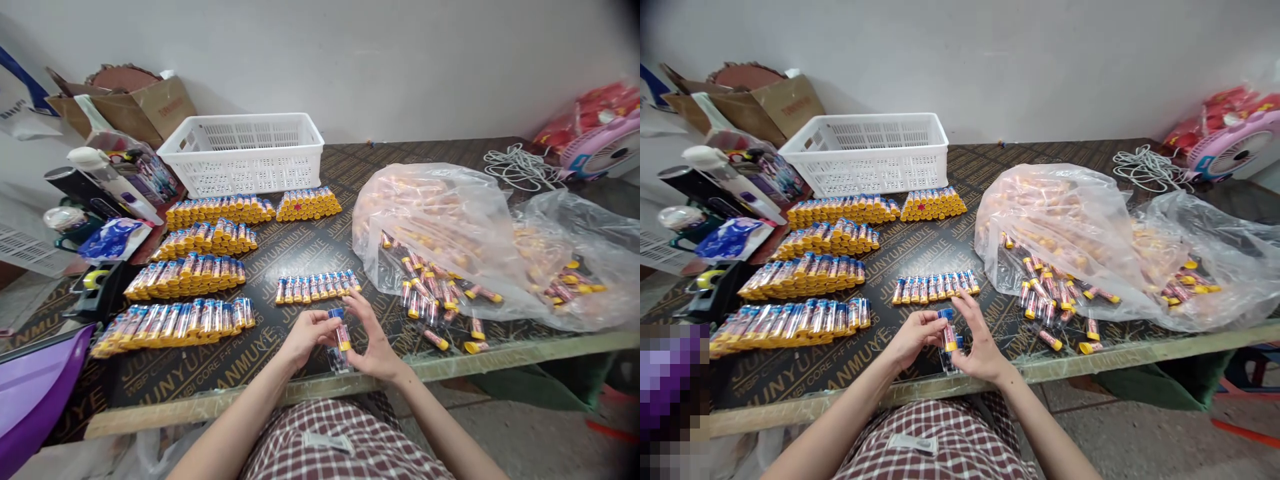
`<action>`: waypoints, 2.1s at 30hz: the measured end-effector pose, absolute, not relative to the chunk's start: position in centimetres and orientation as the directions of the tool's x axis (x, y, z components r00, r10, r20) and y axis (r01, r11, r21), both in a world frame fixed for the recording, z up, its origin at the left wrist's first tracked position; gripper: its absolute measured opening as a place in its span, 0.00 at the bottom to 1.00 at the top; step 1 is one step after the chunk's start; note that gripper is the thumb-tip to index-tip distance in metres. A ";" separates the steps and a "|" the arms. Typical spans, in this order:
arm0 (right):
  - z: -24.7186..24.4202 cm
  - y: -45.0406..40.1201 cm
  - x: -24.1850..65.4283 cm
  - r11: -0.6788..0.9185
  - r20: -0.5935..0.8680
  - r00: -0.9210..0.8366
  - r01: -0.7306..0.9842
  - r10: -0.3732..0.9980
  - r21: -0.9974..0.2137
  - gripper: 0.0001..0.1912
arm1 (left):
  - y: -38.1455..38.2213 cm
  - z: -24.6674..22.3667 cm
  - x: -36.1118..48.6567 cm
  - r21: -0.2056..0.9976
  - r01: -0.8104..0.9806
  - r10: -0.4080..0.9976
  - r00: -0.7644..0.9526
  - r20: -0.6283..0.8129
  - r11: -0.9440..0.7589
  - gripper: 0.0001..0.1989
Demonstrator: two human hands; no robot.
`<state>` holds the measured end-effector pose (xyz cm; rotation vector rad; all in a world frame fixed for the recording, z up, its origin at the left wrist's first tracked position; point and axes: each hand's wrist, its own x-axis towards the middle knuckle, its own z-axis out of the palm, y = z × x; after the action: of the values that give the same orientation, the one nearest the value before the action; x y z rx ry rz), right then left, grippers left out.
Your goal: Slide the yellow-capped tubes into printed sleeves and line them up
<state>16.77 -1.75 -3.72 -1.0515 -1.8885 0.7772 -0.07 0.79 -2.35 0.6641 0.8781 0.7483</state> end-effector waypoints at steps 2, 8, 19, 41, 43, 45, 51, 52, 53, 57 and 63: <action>-3.8 -1.8 16.9 0.432 0.316 -0.371 0.290 0.873 -0.854 0.43 | 0.6 -2.3 0.1 0.766 -0.275 0.784 0.442 -0.437 0.582 0.19; -4.4 -2.1 16.7 0.398 0.319 -0.344 0.189 0.883 -0.898 0.43 | 0.4 -2.2 0.3 0.764 -0.272 0.787 0.419 -0.453 0.585 0.18; -4.2 -2.4 16.3 0.387 0.339 -0.306 0.111 0.890 -0.915 0.43 | 0.1 -1.6 0.4 0.768 -0.275 0.793 0.411 -0.450 0.578 0.18; -5.2 1.1 17.5 0.355 0.263 -0.297 0.321 0.918 -0.878 0.45 | 4.9 -1.8 -4.0 0.940 0.197 0.953 0.069 -0.295 0.277 0.17; -6.7 3.0 18.4 0.289 0.241 -0.161 0.461 0.957 -0.839 0.40 | 7.5 -2.2 -6.7 0.812 0.554 0.979 -0.179 -0.103 0.186 0.15; -8.6 4.7 19.1 0.222 0.214 -0.082 0.565 0.973 -0.795 0.32 | 9.5 -2.9 -8.9 0.629 0.737 0.964 -0.256 -0.078 0.247 0.15; -11.6 6.4 19.6 0.228 0.239 -0.076 0.660 0.968 -0.715 0.23 | 11.3 -5.0 -9.9 0.530 0.808 0.963 -0.166 -0.212 0.256 0.18; -11.5 6.4 19.7 0.230 0.249 -0.072 0.680 0.966 -0.696 0.23 | 11.2 -5.2 -9.6 0.522 0.818 0.965 -0.147 -0.217 0.242 0.18; -11.2 6.3 19.8 0.230 0.258 -0.068 0.702 0.964 -0.674 0.22 | 11.1 -5.3 -9.3 0.505 0.834 0.968 -0.126 -0.216 0.222 0.17; -9.2 6.2 21.3 0.174 0.278 -0.011 0.804 0.961 -0.568 0.20 | 10.5 -5.3 -8.4 0.302 0.951 0.983 -0.016 -0.181 0.071 0.20; -6.6 8.3 27.0 -0.183 0.263 0.295 0.907 0.918 -0.380 0.19 | 8.9 -4.5 -8.0 0.164 0.986 0.978 -0.001 -0.207 0.036 0.25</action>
<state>27.05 8.29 -6.64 -2.1067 -1.6261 0.0333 -7.96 8.88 -4.46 2.0145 2.0529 -0.0409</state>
